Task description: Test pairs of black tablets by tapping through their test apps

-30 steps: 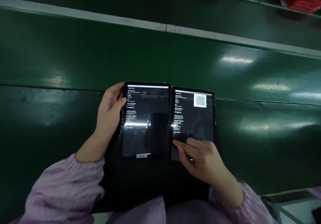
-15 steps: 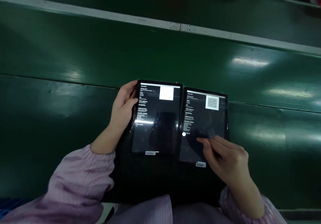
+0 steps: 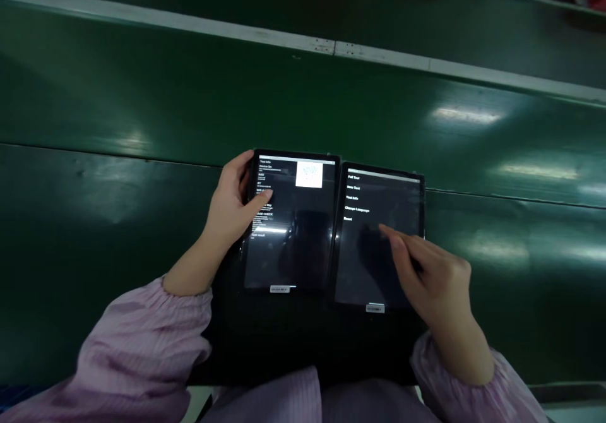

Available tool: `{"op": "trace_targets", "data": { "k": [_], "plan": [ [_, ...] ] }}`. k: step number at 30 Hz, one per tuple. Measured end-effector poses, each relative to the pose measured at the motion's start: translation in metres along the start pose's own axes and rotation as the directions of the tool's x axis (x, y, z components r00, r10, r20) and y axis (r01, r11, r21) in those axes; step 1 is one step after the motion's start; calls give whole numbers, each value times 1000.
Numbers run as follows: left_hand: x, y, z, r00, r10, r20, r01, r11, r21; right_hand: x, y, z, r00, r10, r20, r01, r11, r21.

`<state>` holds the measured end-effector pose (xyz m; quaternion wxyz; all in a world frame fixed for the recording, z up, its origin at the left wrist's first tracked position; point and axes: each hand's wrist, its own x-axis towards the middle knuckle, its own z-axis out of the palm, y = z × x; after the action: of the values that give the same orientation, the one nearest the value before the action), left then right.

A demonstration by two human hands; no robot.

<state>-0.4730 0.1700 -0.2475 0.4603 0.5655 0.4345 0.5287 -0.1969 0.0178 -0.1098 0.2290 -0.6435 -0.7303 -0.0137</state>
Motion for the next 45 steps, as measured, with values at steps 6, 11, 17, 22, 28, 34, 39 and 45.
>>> {"op": "trace_targets", "data": {
  "k": [6,11,17,22,28,34,39,45],
  "plan": [
    [4,5,0,996,-45,-73,33,987,-158,27,23,7,993,118,-1,-118,993,-24],
    [10,3,3,991,-32,-133,16,993,-115,35,33,12,994,113,1,-113,991,-77],
    [18,-3,4,988,-43,-147,41,999,-22,23,30,3,987,150,-57,-152,988,-28],
    [22,-4,8,979,-42,-199,42,999,-4,14,27,0,985,163,-55,-165,986,-26],
    [22,0,6,979,-63,-194,64,998,1,7,23,2,992,122,-30,-122,992,14],
    [21,-3,5,985,-30,-173,23,999,-44,8,23,5,994,109,24,-110,993,47],
    [23,-12,-1,996,4,-88,-16,990,-139,7,25,5,995,97,-20,-97,995,20],
    [28,-17,-10,996,19,90,-7,992,-129,1,24,1,985,169,-37,-168,985,39]
  ]
}}
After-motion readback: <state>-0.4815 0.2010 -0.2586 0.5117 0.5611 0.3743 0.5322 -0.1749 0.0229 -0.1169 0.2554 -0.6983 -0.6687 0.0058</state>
